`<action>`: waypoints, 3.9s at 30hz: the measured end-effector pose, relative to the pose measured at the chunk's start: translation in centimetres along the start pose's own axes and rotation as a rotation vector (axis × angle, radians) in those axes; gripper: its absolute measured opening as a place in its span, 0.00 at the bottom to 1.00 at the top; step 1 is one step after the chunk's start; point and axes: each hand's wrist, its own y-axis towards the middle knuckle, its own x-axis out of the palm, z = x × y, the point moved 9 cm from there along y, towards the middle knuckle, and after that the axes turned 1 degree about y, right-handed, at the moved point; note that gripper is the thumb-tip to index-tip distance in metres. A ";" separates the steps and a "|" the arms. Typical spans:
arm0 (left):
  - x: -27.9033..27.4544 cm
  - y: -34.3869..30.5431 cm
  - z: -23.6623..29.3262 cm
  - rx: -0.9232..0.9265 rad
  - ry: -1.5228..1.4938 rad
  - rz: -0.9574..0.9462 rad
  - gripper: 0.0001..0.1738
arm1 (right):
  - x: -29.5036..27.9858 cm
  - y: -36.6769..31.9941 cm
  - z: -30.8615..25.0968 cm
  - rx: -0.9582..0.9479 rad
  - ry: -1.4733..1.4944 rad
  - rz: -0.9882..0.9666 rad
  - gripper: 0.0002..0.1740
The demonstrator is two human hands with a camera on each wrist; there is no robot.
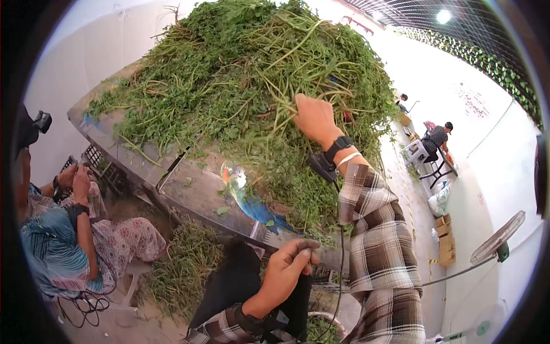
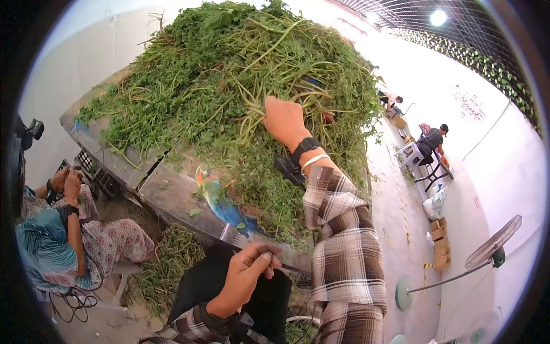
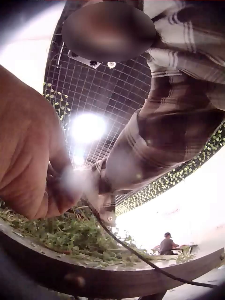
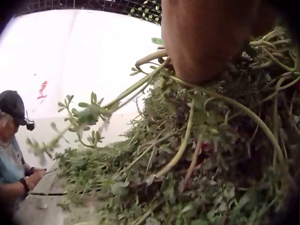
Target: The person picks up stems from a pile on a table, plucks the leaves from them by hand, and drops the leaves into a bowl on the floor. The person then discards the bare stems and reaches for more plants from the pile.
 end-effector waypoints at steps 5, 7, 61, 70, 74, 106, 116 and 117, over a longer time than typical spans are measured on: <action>0.6 0.0 0.4 0.037 0.036 0.030 0.13 | 0.7 -4.8 -3.6 -0.085 0.022 -0.137 0.08; 1.1 -0.1 0.6 0.050 0.038 0.032 0.13 | 1.6 -6.3 -4.7 -0.087 0.048 -0.177 0.08; -6.8 -22.4 13.6 0.628 0.204 0.371 0.11 | -18.4 -47.5 -7.8 0.834 1.137 0.447 0.10; -3.0 -24.5 14.5 0.695 0.207 0.273 0.10 | -21.2 -49.0 -8.9 0.772 1.178 0.527 0.10; -1.5 -24.3 14.2 0.683 0.206 0.202 0.10 | -21.8 -49.8 -9.0 0.748 1.176 0.553 0.10; -6.4 -16.0 10.3 0.388 0.312 0.356 0.10 | -14.3 -41.6 -6.2 0.817 1.354 0.234 0.12; -10.2 -8.6 11.5 0.324 0.464 0.428 0.11 | -14.3 -22.2 -10.4 0.330 1.620 0.173 0.11; -9.8 -7.7 11.6 0.332 0.567 0.402 0.12 | -13.3 -21.1 -10.7 0.331 1.659 0.153 0.11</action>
